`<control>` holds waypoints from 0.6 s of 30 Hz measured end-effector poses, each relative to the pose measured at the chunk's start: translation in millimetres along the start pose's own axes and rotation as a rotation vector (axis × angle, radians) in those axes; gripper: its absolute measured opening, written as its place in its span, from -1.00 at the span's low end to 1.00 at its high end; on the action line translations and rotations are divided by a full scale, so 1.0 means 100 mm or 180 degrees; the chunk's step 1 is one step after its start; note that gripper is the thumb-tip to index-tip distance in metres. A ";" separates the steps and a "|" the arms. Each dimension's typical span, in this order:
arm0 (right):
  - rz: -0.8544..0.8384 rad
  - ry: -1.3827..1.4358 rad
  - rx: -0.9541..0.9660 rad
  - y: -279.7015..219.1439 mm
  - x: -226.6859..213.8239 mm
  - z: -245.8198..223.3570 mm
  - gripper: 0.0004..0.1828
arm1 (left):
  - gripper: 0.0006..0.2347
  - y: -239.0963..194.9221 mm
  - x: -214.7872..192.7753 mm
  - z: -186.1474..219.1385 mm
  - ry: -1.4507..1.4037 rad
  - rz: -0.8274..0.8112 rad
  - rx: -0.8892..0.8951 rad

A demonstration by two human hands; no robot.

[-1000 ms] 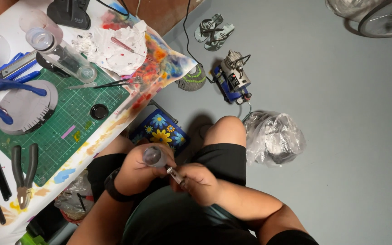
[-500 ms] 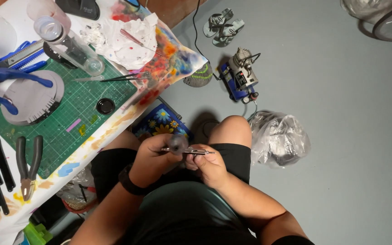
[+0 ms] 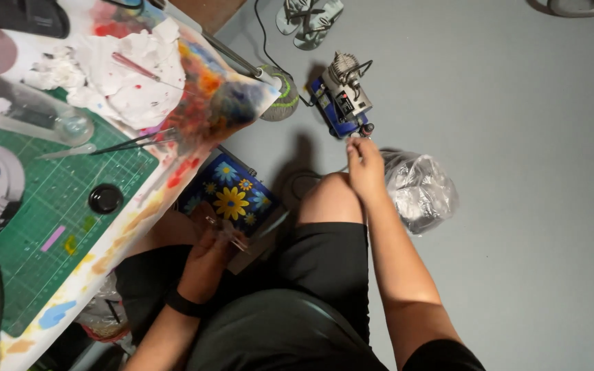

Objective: Disassembling, cleaning, and reassembling a handheld airbrush tool at a workbench.

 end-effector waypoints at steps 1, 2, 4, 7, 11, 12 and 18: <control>-0.0004 -0.0017 0.0011 0.13 0.12 0.28 -0.88 | -0.80 0.05 0.20 0.20 -0.0010 -0.0005 -0.0017; -0.0348 -0.0140 0.0495 0.25 0.32 0.69 -0.74 | -0.62 0.09 0.24 0.36 0.0573 0.0618 -0.0239; -0.0718 -0.0271 0.0994 0.43 0.57 1.15 -0.55 | -0.42 0.10 0.42 0.54 0.1148 0.1256 -0.0488; -0.1498 -0.0602 0.1374 0.56 0.93 1.52 -0.28 | -0.67 0.17 0.36 0.33 0.1146 0.1293 -0.0360; -0.2146 -0.1303 0.1577 0.71 1.37 2.05 -0.09 | -0.67 0.31 -0.30 -0.11 0.1365 0.1219 -0.0463; -0.2295 -0.1517 0.1616 0.72 1.44 2.13 -0.07 | -0.70 0.33 -0.29 -0.09 0.1268 0.1198 -0.0384; -0.2291 -0.1732 0.1738 0.80 1.58 2.18 -0.11 | -0.77 0.37 -0.07 0.13 0.0701 0.0995 0.0104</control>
Point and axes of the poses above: each hand's wrist, its own y-axis towards the middle knuckle, its own x-axis out of the palm, z = x × y, the point moved 8 cm from there along y, towards the middle knuckle, and after that the axes turned 9 degrees about -y, right-handed, at the moved point
